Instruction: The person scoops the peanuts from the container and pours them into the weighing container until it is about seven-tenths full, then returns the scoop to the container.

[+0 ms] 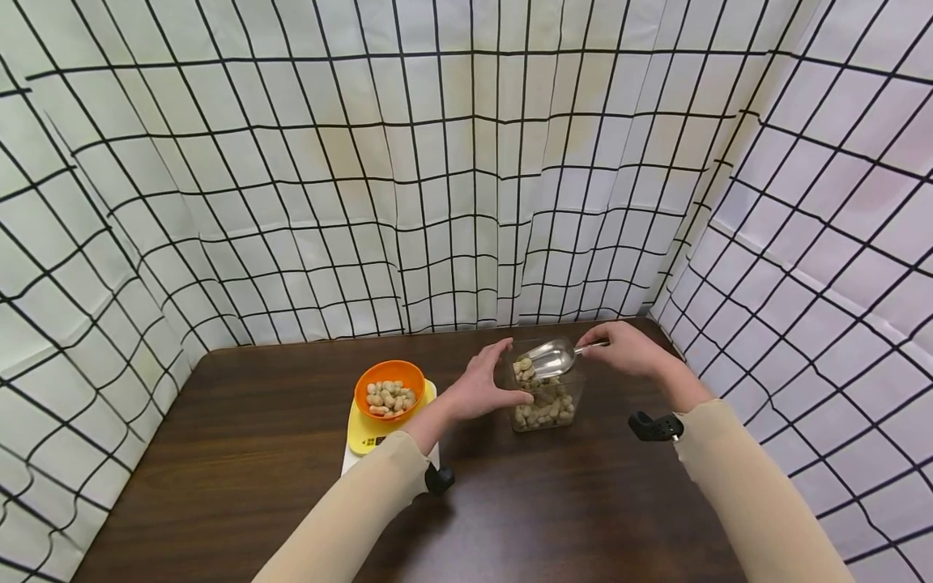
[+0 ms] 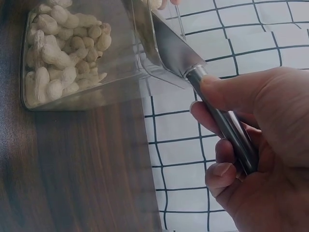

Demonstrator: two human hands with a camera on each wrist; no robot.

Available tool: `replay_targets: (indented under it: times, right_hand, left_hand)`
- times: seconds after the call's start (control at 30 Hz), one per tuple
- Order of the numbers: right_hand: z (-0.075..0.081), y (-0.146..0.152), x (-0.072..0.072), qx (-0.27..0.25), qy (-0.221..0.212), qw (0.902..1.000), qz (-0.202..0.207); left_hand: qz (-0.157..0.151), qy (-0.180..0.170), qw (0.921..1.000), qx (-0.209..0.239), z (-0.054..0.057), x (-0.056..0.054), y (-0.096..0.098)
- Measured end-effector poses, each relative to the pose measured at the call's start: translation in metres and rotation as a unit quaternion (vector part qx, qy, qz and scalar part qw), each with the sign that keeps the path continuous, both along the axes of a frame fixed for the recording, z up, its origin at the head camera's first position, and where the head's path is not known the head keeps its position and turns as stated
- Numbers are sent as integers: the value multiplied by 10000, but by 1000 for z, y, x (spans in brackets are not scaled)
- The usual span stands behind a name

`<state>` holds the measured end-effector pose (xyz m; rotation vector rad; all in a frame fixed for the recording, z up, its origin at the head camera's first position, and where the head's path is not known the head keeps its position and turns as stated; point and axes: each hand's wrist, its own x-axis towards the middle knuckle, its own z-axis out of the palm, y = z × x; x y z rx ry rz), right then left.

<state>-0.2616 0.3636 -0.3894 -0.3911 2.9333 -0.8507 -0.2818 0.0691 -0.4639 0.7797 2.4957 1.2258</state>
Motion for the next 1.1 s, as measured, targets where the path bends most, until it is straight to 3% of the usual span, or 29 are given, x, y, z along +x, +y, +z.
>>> replay_targets:
  times: [0.33,0.57,1.1]
  right_hand:
    - [5,3,3,-61,3,10000,43]
    - [7,3,6,-258,-291,9991,160]
    - [-3,13,7,-501,-431,9977,-133]
  left_hand:
    - [-23,32,10000,17,1,0,-1]
    - [0,59,10000,31,2,1,-1]
    - [0,-3,10000,93,2,2,-1]
